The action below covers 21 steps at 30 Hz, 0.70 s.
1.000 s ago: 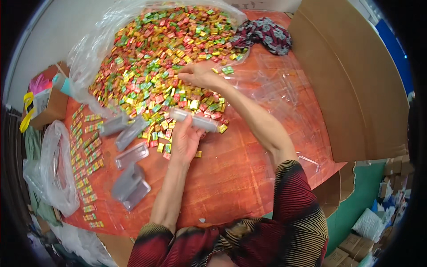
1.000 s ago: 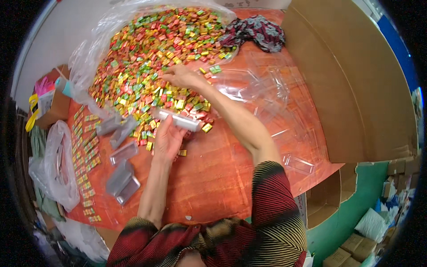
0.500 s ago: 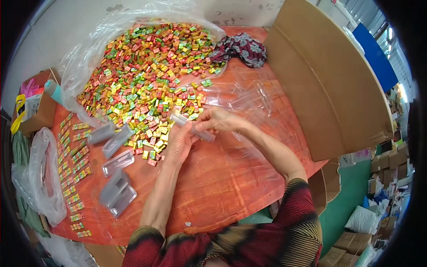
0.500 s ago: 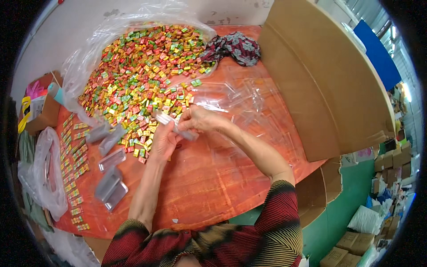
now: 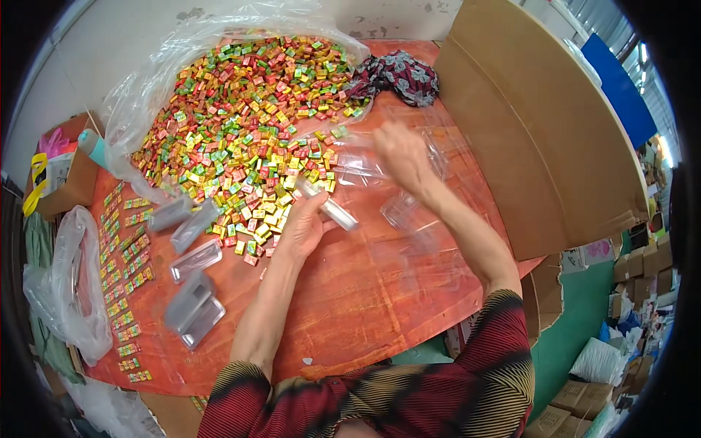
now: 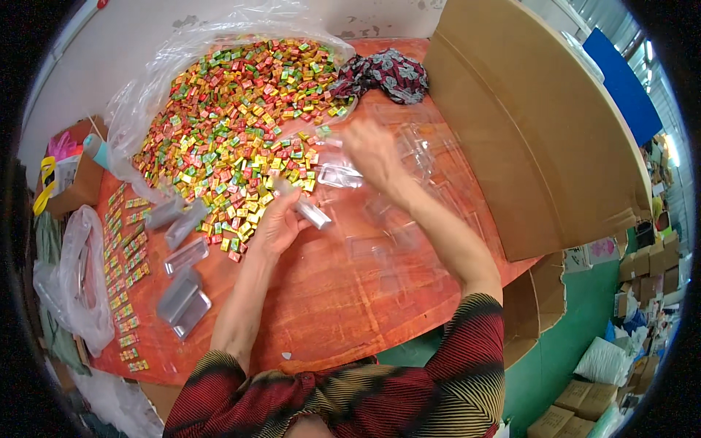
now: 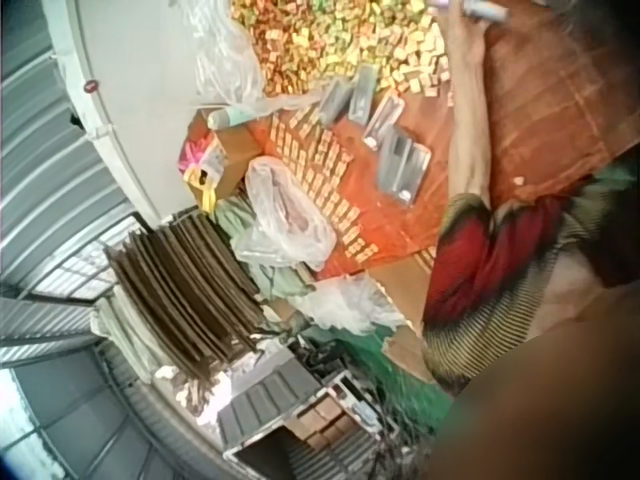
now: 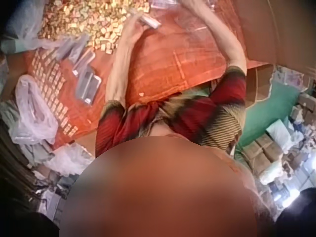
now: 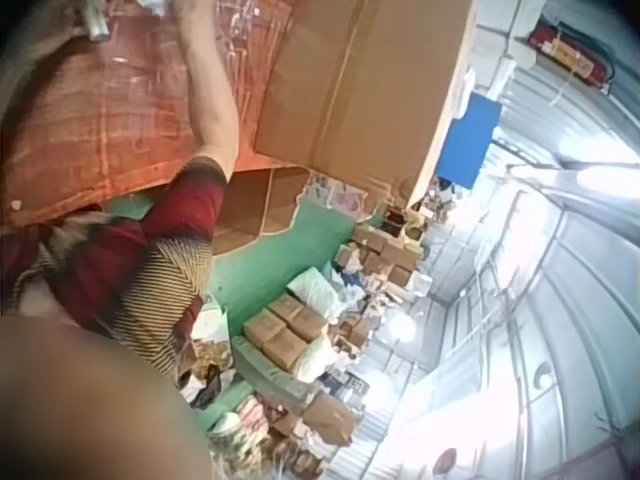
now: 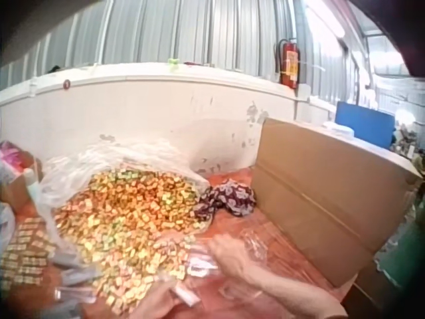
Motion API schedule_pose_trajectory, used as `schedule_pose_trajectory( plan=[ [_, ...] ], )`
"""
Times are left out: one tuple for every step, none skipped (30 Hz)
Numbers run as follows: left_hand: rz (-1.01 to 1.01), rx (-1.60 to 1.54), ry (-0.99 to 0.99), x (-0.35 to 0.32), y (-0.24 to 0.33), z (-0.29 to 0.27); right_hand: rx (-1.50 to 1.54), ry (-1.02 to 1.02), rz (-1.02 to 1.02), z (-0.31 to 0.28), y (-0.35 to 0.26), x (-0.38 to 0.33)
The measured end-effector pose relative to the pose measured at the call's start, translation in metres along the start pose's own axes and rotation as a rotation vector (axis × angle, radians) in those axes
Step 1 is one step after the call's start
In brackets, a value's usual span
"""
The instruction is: Packing small colorful packets or items into clear plastic containers at a factory workbench.
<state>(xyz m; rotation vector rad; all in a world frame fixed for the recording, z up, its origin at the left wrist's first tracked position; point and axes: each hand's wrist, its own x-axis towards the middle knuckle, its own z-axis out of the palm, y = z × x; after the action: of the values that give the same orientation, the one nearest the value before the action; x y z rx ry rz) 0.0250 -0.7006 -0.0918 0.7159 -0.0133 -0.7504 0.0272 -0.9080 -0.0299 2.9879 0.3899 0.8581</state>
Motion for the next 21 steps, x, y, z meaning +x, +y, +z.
schedule_pose_trajectory(
  plan=[
    [-0.007,0.001,-0.013,0.000,-0.003,0.003,-0.127,0.004,0.021,-0.001,0.018,0.004],
    [-0.018,-0.034,-0.048,0.001,-0.004,0.002,-0.129,0.010,0.021,0.000,0.019,0.005],
    [-0.030,-0.071,-0.084,0.001,-0.005,0.003,-0.119,0.110,0.100,0.001,0.020,0.007],
    [-0.033,-0.051,-0.081,0.001,-0.005,0.004,-0.109,0.210,0.179,0.001,0.020,0.008],
    [-0.024,-0.051,-0.076,0.003,-0.004,0.003,0.207,0.150,0.164,0.001,0.006,0.003],
    [0.034,-0.031,-0.038,0.004,-0.004,0.002,0.523,0.081,0.148,0.000,-0.016,-0.007],
    [0.087,-0.011,-0.001,0.004,-0.003,0.001,0.775,-0.253,0.231,-0.010,-0.038,-0.009],
    [0.099,0.015,-0.039,0.005,-0.002,0.004,1.007,-0.591,0.319,-0.020,-0.049,-0.010],
    [0.093,0.012,-0.044,0.005,-0.004,0.006,1.002,-0.591,0.327,-0.017,-0.049,-0.014],
    [0.093,0.067,-0.031,0.005,-0.007,0.008,1.147,-0.661,0.392,-0.008,-0.047,-0.020],
    [0.098,0.122,-0.018,0.005,-0.008,0.010,1.292,-0.728,0.453,-0.003,-0.045,-0.023],
    [0.095,0.121,-0.022,0.005,-0.007,0.013,1.324,-0.789,0.508,-0.001,-0.040,-0.024],
    [0.085,0.103,-0.071,0.004,-0.007,0.016,1.321,-0.788,0.512,0.000,-0.037,-0.026],
    [0.079,0.085,-0.115,0.003,-0.006,0.017,1.365,-0.815,0.527,0.000,-0.036,-0.025],
    [0.079,0.083,-0.114,0.003,-0.006,0.018,1.409,-0.843,0.542,0.000,-0.035,-0.025],
    [0.069,0.065,-0.111,0.004,-0.006,0.018,1.409,-0.845,0.542,-0.001,-0.034,-0.024],
    [0.058,0.048,-0.108,0.005,-0.006,0.018,1.431,-0.875,0.549,-0.003,-0.032,-0.023],
    [0.059,0.046,-0.106,0.007,-0.006,0.016,1.454,-0.906,0.556,-0.005,-0.031,-0.022],
    [0.043,0.040,-0.123,0.010,-0.008,0.013,1.454,-0.908,0.555,-0.005,-0.030,-0.021],
    [0.024,0.035,-0.139,0.011,-0.008,0.011,1.435,-0.922,0.557,-0.006,-0.030,-0.020],
    [0.022,0.034,-0.135,0.011,-0.009,0.011,1.415,-0.936,0.559,-0.005,-0.029,-0.020]
  ],
)
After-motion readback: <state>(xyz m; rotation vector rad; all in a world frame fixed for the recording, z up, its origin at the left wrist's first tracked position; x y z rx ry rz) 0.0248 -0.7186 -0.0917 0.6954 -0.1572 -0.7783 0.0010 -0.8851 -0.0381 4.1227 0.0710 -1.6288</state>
